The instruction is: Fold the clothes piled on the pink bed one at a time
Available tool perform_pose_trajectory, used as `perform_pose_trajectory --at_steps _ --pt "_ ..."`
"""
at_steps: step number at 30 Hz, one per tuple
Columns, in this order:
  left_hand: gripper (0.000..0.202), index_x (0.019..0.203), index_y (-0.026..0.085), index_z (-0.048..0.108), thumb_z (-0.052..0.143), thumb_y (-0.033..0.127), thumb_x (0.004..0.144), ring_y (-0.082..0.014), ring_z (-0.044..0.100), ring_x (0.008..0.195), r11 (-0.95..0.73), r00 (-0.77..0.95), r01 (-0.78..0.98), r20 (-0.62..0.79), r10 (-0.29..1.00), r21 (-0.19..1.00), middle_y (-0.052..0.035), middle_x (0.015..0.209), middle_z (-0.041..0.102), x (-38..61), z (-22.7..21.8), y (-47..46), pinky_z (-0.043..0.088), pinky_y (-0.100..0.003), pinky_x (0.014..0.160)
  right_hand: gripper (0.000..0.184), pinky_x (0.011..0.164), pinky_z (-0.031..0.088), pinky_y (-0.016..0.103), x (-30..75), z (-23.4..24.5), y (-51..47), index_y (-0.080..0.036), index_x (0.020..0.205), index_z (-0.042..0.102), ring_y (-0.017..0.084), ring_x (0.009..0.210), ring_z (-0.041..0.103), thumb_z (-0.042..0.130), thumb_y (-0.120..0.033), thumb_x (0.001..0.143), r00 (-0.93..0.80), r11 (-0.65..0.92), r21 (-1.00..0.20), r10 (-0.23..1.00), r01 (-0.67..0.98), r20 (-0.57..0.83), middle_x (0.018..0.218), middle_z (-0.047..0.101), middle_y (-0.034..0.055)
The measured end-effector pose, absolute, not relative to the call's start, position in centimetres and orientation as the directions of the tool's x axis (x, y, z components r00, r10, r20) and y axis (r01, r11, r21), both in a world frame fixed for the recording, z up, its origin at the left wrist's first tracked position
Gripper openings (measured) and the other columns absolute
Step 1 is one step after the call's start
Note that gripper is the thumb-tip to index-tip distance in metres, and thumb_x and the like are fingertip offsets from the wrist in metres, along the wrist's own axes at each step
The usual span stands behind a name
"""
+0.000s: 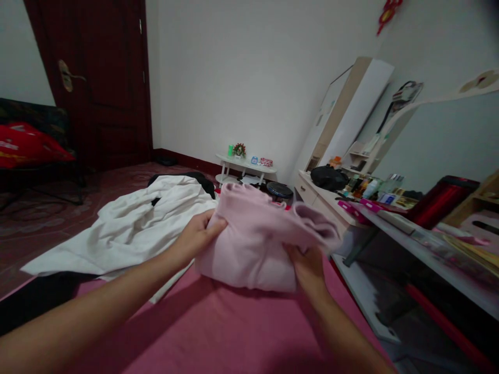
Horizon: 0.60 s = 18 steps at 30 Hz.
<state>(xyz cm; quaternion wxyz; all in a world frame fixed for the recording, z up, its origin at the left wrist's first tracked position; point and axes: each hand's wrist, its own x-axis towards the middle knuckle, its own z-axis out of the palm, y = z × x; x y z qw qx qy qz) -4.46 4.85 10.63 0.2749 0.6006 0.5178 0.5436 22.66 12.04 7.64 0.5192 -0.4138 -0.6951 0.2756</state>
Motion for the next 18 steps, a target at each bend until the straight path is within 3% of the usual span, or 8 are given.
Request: perform_pose_trajectory --at_steps 3,6,9,14,18 --pt "0.043 0.117 0.017 0.058 0.042 0.047 0.091 -0.0220 0.063 0.095 -0.080 -0.304 0.606 0.323 0.896 0.792 -0.0079 0.108 0.068 -4.5 9.3 12.0 0.049 -0.029 0.080 0.046 0.090 0.050 0.036 20.5 7.0 17.3 -0.017 0.120 0.056 0.025 0.104 0.062 0.055 -0.044 0.082 0.001 0.444 -0.810 0.877 0.383 0.481 0.115 0.067 0.0097" --pt "0.042 0.121 0.010 0.053 0.052 0.033 0.087 -0.0286 0.062 0.103 0.163 -0.415 0.697 0.208 0.886 0.699 -0.0188 0.110 0.066 -4.1 5.5 16.2 0.046 -0.036 0.086 0.037 0.089 0.049 0.037 19.7 3.1 21.1 -0.018 0.110 0.061 0.028 0.103 0.063 0.056 -0.037 0.078 0.049 0.219 -0.782 0.952 0.583 0.303 0.105 0.070 0.0123" --pt "0.042 0.119 0.008 0.053 0.053 0.034 0.086 -0.0340 0.063 0.101 0.297 -0.472 0.709 0.118 0.874 0.640 -0.0232 0.103 0.067 -3.6 1.9 17.5 0.046 -0.043 0.084 0.027 0.087 0.049 0.040 19.9 -0.7 23.0 -0.021 0.098 0.065 0.030 0.101 0.064 0.058 -0.034 0.075 0.072 0.113 -0.743 0.975 0.659 0.212 0.092 0.071 0.0131" --pt "0.041 0.116 0.011 0.054 0.046 0.040 0.089 -0.0354 0.058 0.109 0.338 -0.481 0.730 0.094 0.872 0.594 -0.0232 0.111 0.064 -3.5 0.4 17.5 0.042 -0.044 0.091 0.033 0.095 0.043 0.047 20.5 -1.5 23.4 -0.021 0.097 0.064 0.033 0.111 0.059 0.062 -0.045 0.074 0.117 0.056 -0.732 0.976 0.679 0.183 0.104 0.068 0.0171" --pt "0.046 0.119 0.006 0.050 0.047 0.041 0.090 -0.0360 0.054 0.116 0.290 -0.470 0.694 0.109 0.876 0.659 -0.0268 0.120 0.058 -3.0 0.9 17.2 0.039 -0.043 0.096 0.048 0.097 0.042 0.049 20.2 -0.7 23.0 -0.017 0.107 0.062 0.035 0.119 0.053 0.068 -0.046 0.070 0.158 0.053 -0.805 0.971 0.591 0.180 0.119 0.061 0.0212"
